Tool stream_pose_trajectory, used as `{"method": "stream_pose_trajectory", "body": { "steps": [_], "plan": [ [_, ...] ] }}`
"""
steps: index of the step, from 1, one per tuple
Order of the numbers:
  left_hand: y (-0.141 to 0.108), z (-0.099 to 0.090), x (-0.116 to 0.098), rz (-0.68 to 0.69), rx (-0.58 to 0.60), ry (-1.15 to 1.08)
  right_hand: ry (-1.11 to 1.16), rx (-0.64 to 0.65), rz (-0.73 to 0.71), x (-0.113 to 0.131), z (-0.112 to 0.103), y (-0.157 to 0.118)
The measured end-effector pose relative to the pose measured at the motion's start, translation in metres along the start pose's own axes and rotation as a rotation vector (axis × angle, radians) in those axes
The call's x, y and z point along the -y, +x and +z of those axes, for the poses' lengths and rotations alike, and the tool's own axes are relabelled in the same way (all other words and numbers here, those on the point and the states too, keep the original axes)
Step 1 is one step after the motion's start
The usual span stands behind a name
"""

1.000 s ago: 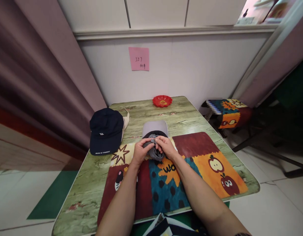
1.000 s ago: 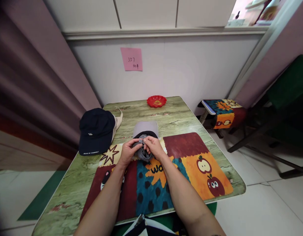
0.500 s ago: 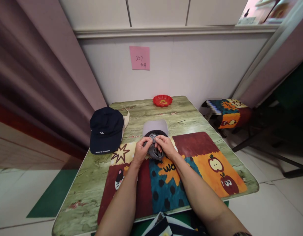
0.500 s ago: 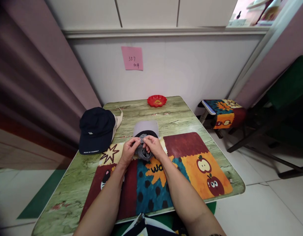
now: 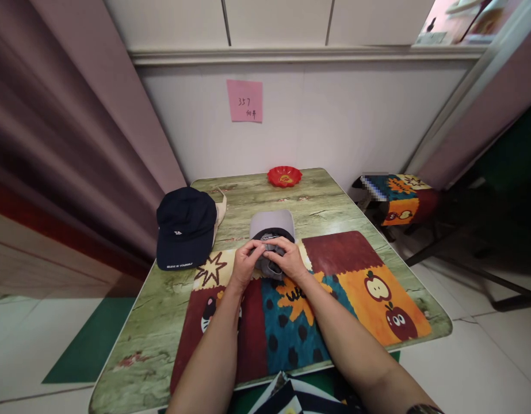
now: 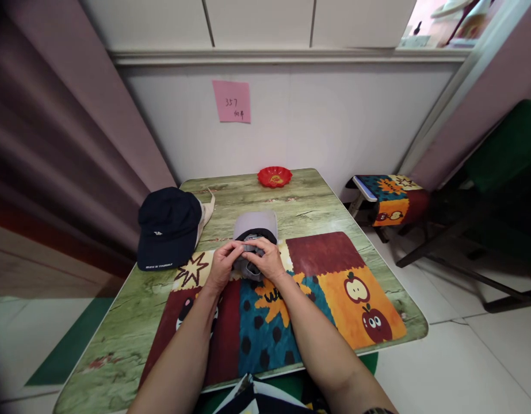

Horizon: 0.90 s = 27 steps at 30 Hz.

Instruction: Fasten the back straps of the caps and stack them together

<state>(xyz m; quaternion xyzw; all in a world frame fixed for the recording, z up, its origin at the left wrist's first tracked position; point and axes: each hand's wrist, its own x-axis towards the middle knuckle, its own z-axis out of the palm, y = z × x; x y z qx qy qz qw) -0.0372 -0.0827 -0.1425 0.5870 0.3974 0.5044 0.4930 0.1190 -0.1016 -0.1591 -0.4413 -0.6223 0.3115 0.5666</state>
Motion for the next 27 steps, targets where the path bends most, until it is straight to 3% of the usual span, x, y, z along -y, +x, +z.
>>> {"method": "stream_pose_trajectory", "body": {
  "steps": [10, 18, 23, 27],
  "plan": [
    [0.004, -0.008, 0.019, -0.081, -0.039, -0.217, -0.002, 0.010, 0.040, -0.002, 0.001, 0.000],
    [0.004, -0.012, 0.022, -0.093, -0.013, -0.233, 0.020, 0.015, 0.051, -0.002, 0.000, 0.000],
    [0.003, -0.012, 0.015, -0.074, 0.010, -0.155, 0.091, 0.078, 0.125, -0.001, -0.004, 0.000],
    [0.003, -0.010, 0.007, 0.005, 0.019, 0.081, 0.153, 0.146, 0.180, 0.002, -0.017, 0.002]
  ]
}}
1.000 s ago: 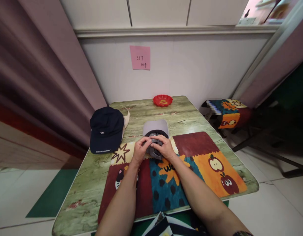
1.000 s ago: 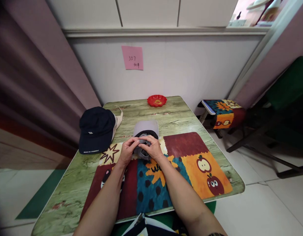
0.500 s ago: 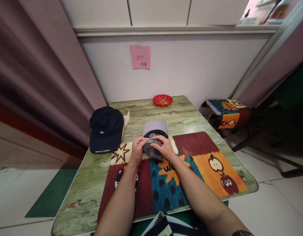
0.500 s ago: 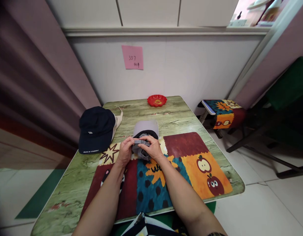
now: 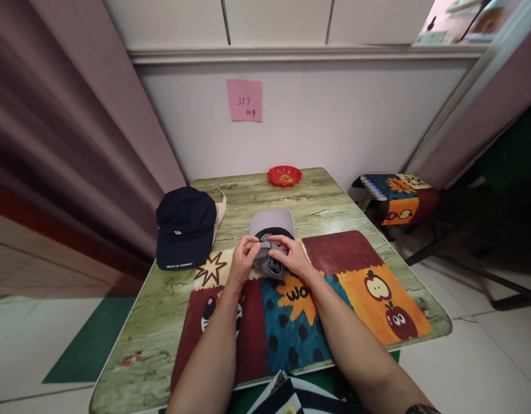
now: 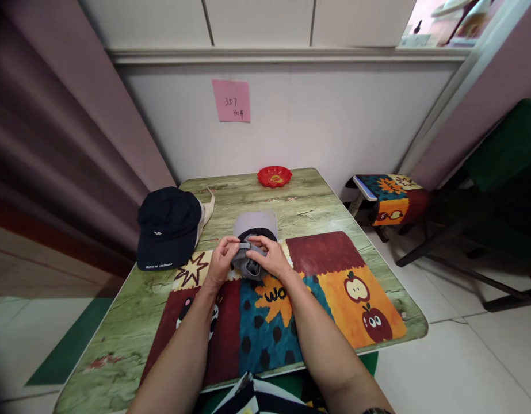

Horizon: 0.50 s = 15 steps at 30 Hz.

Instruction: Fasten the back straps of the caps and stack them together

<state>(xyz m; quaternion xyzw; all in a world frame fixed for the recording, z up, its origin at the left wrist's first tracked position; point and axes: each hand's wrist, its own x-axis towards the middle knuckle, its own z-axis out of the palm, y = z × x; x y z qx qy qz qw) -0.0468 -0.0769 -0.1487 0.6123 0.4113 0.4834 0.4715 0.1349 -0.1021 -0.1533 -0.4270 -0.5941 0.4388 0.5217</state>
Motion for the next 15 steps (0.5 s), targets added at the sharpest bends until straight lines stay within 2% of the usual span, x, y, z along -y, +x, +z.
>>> {"method": "stream_pose_trajectory", "body": {
  "steps": [3, 5, 7, 10, 12, 13, 15],
  "plan": [
    [0.001, -0.001, -0.002, 0.090, 0.023, 0.275, 0.013, -0.008, 0.040, 0.004, -0.018, -0.001],
    [0.002, -0.002, -0.001, 0.099, 0.033, 0.352, -0.052, 0.085, 0.087, 0.007, -0.033, -0.002],
    [0.004, -0.003, 0.001, 0.059, 0.054, 0.299, -0.164, 0.232, 0.106, 0.009, -0.046, -0.004],
    [0.004, -0.004, 0.001, -0.018, 0.047, 0.142, -0.316, 0.360, 0.006, 0.011, -0.055, -0.006],
    [0.005, -0.003, 0.000, -0.047, 0.007, 0.066, -0.409, 0.349, -0.058, 0.011, -0.051, -0.005],
    [0.005, -0.002, -0.001, -0.055, -0.016, 0.034, -0.467, 0.298, -0.073, 0.010, -0.047, -0.004],
    [0.006, -0.001, -0.003, -0.061, -0.067, -0.022, -0.613, 0.081, -0.085, 0.006, -0.037, -0.002]
  ]
}}
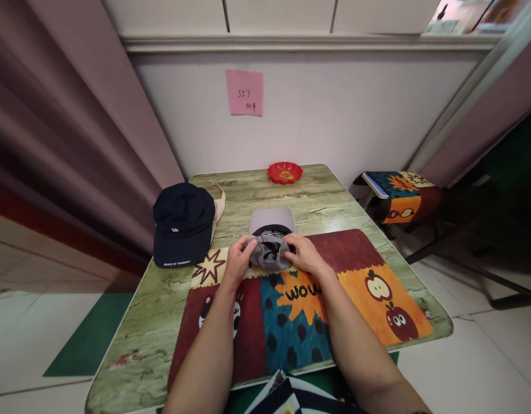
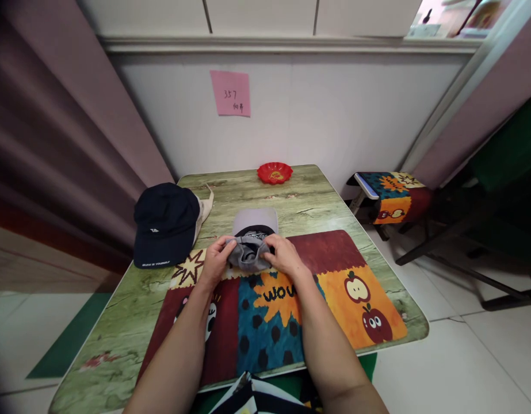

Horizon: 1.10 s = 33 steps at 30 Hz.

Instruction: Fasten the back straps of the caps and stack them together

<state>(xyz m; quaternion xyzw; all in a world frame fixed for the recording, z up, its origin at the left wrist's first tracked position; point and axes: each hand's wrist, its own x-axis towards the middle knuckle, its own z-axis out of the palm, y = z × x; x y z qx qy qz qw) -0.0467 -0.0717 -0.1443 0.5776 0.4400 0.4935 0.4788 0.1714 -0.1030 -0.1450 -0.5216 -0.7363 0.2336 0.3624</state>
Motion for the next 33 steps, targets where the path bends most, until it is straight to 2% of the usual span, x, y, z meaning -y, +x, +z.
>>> {"method": "stream_pose_trajectory", "body": {
  "steps": [2, 3, 8, 12, 14, 17, 19, 26, 33],
  "plan": [
    [0.002, 0.000, -0.001, 0.003, -0.048, -0.042, -0.147, -0.236, 0.072, 0.003, 0.010, 0.003],
    [0.003, -0.002, -0.001, 0.008, -0.065, -0.055, -0.197, -0.308, 0.090, 0.004, 0.014, 0.004],
    [0.006, -0.014, -0.002, 0.023, -0.018, -0.027, -0.180, -0.342, 0.094, 0.011, 0.014, 0.001],
    [0.003, -0.014, -0.006, 0.027, 0.062, 0.061, -0.040, -0.537, 0.072, 0.027, 0.002, -0.002],
    [0.002, -0.011, -0.008, 0.027, 0.103, 0.084, -0.015, -0.500, 0.009, 0.036, 0.000, -0.001],
    [0.001, -0.007, -0.011, 0.029, 0.129, 0.078, -0.076, -0.304, -0.086, 0.046, 0.004, 0.003],
    [0.001, -0.007, -0.012, 0.036, 0.123, 0.067, -0.115, -0.233, -0.095, 0.045, 0.011, 0.005],
    [-0.001, -0.008, -0.010, -0.015, 0.160, -0.013, -0.107, -0.215, -0.056, 0.030, 0.023, 0.003],
    [-0.002, -0.006, -0.009, -0.022, 0.190, -0.004, -0.049, -0.234, -0.103, 0.059, 0.018, 0.004]
  ]
}}
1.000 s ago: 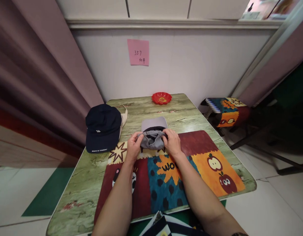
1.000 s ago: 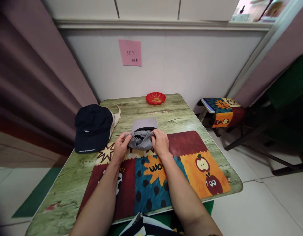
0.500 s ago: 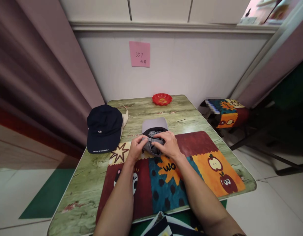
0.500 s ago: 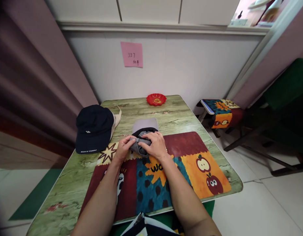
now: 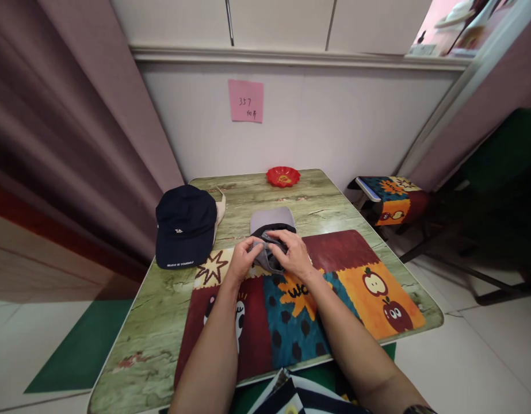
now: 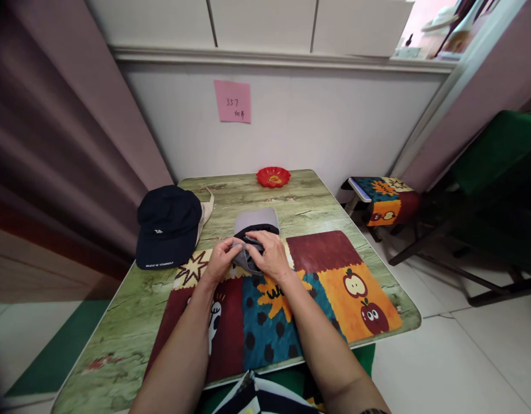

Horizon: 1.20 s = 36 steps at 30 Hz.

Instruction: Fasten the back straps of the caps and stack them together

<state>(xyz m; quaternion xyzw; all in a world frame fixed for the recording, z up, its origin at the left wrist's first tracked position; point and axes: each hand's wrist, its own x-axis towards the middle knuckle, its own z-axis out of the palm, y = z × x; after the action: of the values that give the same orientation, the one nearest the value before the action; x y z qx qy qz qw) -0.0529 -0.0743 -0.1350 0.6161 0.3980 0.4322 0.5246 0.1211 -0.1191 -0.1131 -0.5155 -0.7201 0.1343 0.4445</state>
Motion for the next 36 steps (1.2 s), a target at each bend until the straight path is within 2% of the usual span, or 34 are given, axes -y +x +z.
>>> {"method": "stream_pose_trajectory", "body": {
  "steps": [3, 7, 11, 15, 19, 28, 36],
  "plan": [
    [-0.001, 0.000, -0.003, 0.024, 0.015, -0.009, -0.070, 0.028, 0.010, 0.008, 0.005, 0.004],
    [-0.004, -0.001, -0.006, 0.010, 0.043, -0.066, -0.070, 0.015, 0.037, 0.004, 0.013, 0.003],
    [-0.005, -0.004, -0.002, -0.044, 0.134, -0.122, 0.259, -0.067, 0.128, -0.007, 0.018, -0.002],
    [-0.003, -0.004, 0.005, -0.064, 0.130, -0.084, 0.652, -0.010, 0.315, -0.018, 0.020, -0.005],
    [-0.002, -0.004, 0.008, -0.070, 0.124, -0.028, 0.817, 0.024, 0.408, -0.023, 0.020, -0.008],
    [-0.003, 0.000, 0.001, -0.101, 0.120, -0.005, 0.814, 0.072, 0.393, -0.033, 0.020, -0.009],
    [-0.003, 0.002, 0.000, -0.140, 0.093, -0.094, 0.780, 0.028, 0.388, -0.034, 0.021, -0.009]
  ]
}}
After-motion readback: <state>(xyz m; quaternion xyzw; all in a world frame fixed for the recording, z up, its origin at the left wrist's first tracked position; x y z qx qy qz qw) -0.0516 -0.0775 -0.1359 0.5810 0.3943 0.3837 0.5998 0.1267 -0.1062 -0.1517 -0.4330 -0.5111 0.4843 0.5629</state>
